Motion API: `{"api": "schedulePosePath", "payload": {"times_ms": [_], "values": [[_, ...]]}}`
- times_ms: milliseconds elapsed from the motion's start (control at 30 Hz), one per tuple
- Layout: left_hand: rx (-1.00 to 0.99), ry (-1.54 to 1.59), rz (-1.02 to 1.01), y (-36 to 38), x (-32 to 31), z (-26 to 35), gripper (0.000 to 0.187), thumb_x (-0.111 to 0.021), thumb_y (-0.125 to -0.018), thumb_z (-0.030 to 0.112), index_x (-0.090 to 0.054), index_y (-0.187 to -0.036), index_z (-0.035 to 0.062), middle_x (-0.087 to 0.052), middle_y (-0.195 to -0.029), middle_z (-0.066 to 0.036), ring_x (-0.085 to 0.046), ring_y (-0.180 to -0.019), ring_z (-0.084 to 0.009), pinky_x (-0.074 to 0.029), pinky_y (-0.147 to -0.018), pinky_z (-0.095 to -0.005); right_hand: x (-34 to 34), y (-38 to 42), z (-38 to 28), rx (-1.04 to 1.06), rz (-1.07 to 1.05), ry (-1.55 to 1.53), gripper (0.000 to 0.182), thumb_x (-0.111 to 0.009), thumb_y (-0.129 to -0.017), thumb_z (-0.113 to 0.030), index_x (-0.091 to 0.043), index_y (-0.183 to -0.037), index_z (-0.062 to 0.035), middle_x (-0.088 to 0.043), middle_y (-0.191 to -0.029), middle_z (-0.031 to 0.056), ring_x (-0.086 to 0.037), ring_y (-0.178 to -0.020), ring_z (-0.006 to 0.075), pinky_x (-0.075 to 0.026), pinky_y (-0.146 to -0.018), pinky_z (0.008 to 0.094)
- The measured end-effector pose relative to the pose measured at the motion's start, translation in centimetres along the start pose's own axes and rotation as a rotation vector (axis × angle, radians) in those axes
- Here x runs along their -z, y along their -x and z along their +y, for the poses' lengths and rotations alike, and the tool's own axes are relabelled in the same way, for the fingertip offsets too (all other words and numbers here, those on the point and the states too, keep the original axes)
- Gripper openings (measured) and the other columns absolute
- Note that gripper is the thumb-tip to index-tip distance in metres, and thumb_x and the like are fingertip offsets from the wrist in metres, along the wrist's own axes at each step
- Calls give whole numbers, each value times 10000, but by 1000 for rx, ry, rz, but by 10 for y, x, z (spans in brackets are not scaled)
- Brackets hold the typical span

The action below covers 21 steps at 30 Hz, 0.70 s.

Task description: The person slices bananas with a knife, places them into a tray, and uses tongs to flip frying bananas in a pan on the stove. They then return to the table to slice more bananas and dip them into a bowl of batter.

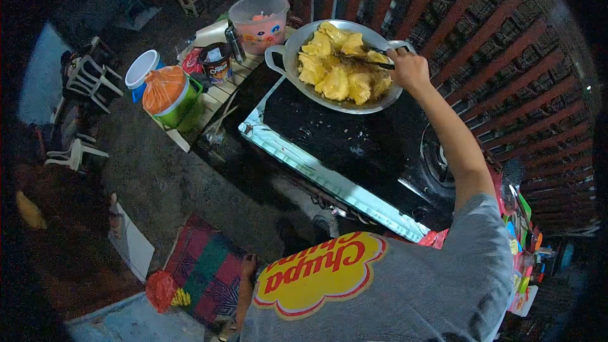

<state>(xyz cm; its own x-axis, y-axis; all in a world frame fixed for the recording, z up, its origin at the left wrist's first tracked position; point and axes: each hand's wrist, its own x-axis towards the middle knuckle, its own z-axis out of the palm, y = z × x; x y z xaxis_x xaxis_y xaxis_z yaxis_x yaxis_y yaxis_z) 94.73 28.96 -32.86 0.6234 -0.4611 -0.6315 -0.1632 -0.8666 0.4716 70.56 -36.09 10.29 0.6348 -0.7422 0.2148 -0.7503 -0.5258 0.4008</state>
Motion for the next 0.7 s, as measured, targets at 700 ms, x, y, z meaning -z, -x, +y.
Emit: {"api": "schedulePosePath", "payload": {"times_ms": [700], "values": [[-44,84,59,-1,-5,-33,368,-491,-788,335,-554,-951,10,-578,-897,-198,-553,-882,-306,-434,-749,-366,24,-16,41,-294,-122,-415,520,-625,-620,-440,-555,-1085,-217,-620,-843,91,-595,-786,219,-453,-679,338]]}}
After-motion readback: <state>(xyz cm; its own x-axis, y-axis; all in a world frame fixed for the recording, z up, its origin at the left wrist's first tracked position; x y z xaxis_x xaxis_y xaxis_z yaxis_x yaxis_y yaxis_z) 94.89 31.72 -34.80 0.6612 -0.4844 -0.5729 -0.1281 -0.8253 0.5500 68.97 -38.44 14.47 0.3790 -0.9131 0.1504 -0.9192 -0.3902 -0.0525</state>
